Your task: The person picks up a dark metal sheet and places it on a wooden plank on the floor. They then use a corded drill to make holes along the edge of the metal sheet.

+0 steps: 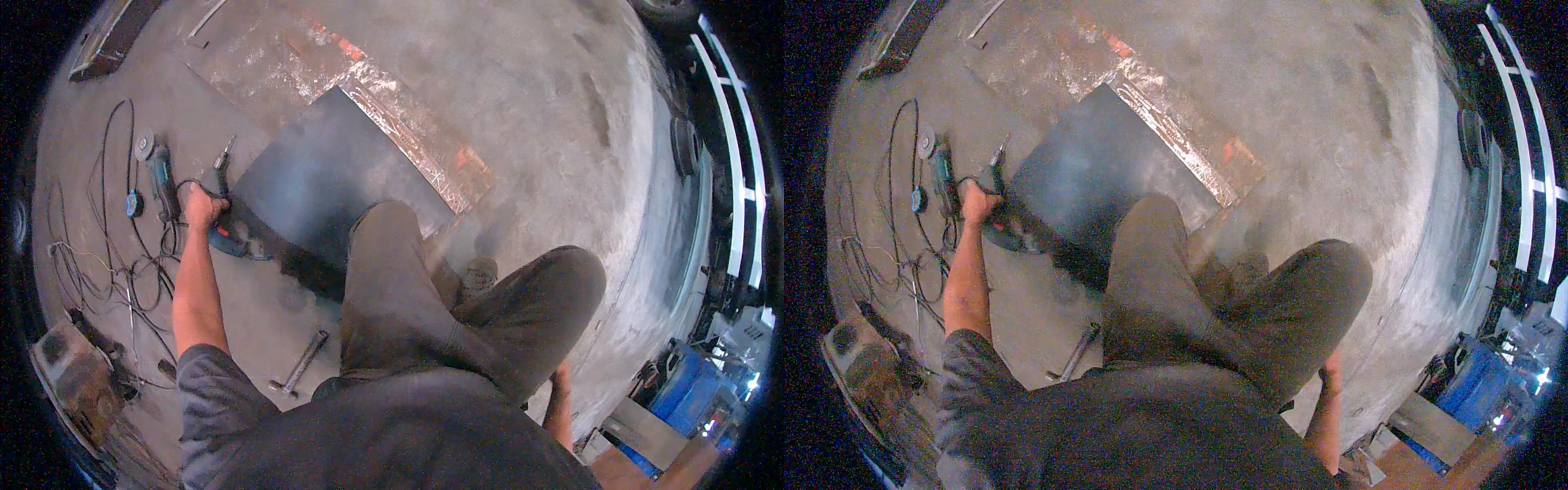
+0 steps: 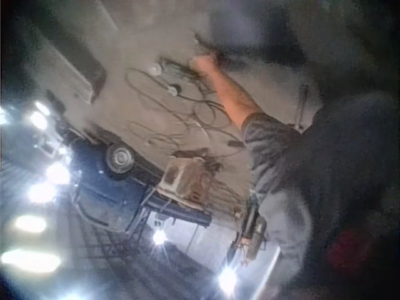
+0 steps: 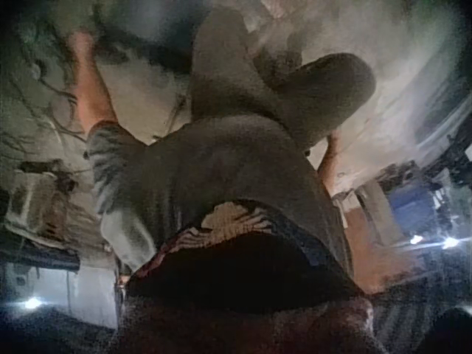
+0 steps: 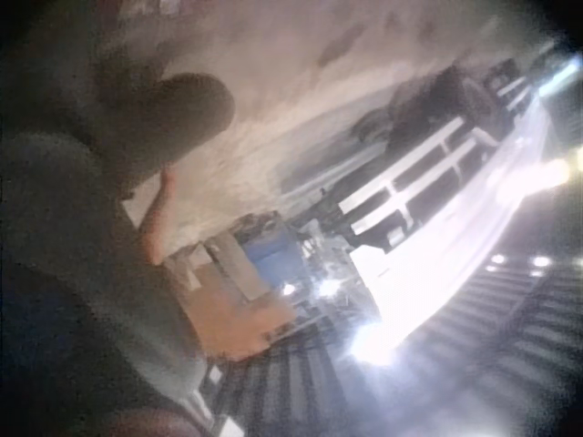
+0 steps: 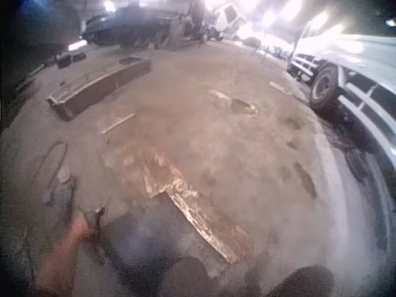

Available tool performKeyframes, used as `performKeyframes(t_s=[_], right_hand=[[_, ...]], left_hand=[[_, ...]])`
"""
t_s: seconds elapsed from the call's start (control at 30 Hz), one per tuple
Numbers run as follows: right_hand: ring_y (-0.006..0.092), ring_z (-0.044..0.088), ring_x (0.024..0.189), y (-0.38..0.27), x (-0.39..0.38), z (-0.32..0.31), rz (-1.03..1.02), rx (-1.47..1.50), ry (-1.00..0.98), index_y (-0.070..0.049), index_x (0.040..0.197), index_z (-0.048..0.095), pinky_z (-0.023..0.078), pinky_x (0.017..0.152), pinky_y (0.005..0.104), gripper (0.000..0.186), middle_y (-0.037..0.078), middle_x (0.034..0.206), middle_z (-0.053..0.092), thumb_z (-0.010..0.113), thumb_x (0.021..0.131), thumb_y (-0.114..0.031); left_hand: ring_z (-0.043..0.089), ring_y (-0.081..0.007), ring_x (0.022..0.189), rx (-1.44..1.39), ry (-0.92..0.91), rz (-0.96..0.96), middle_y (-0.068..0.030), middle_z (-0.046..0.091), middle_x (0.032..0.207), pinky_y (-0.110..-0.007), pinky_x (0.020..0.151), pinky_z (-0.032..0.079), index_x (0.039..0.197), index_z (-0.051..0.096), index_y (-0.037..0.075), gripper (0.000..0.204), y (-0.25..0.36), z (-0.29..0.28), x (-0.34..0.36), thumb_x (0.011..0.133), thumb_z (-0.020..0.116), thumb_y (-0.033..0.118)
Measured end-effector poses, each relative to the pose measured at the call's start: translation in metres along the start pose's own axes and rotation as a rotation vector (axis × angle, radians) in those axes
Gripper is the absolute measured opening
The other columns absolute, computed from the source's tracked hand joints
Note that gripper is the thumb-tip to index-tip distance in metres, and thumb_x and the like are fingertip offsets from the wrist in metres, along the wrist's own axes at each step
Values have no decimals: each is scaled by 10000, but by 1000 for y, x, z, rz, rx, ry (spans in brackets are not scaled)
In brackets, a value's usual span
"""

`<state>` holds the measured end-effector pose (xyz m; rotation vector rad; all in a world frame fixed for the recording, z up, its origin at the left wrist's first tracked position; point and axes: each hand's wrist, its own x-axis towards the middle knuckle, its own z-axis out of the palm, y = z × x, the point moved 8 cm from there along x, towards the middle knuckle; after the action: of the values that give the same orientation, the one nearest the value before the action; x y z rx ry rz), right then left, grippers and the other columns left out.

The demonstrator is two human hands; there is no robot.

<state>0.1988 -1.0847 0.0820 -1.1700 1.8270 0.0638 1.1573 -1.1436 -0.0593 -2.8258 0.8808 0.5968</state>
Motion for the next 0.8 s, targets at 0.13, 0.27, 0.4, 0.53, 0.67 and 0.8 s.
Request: performKeyframes(t_s=[0.13,0.27,0.4,0.53,0.67,0.8], right_hand=[[263,635,1046,3,19,-55,-63,242,278,27,1291,585,512,879,370,463,151,1243,652,610,969,-305],[164,611,866,-78,25,-90,-107,375,472,1,1234,613,515,738,314,347,95,1052,653,615,962,-215],[148,596,844,-135,24,-126,-276,419,639,-14,1214,632,512,736,300,322,69,1008,638,618,960,-212],[159,609,896,-226,18,-146,-533,488,680,-3,1219,630,513,794,301,328,86,1050,644,627,965,-210],[186,628,953,-311,-1,-135,-686,633,523,22,1254,596,521,856,320,376,114,1112,647,604,988,-244],[235,654,963,-441,-67,-21,-936,847,-33,40,1256,587,544,866,378,369,150,1133,645,559,989,-213]], left_hand=[[562,-448,1199,-175,90,64,-293,585,1267,-499,984,463,1258,440,-43,835,-20,-23,-40,628,845,327],[563,-455,1180,-290,367,57,-304,583,1252,-472,997,444,1316,431,-65,897,-95,-89,-109,633,846,342],[582,-402,1155,-385,554,77,-273,592,1235,-452,1007,441,1392,394,-70,941,-157,-166,-180,672,851,327],[594,-308,1093,-344,866,41,-197,606,1199,-399,988,456,1367,452,-50,836,-233,-294,-261,722,860,289],[637,-243,970,-769,843,211,-130,643,1145,-388,879,523,1312,501,-33,645,-252,-400,-335,818,820,231],[643,-273,1039,-1549,624,651,-145,628,1234,-430,952,510,1401,455,1,721,-243,-442,-364,797,775,231]])
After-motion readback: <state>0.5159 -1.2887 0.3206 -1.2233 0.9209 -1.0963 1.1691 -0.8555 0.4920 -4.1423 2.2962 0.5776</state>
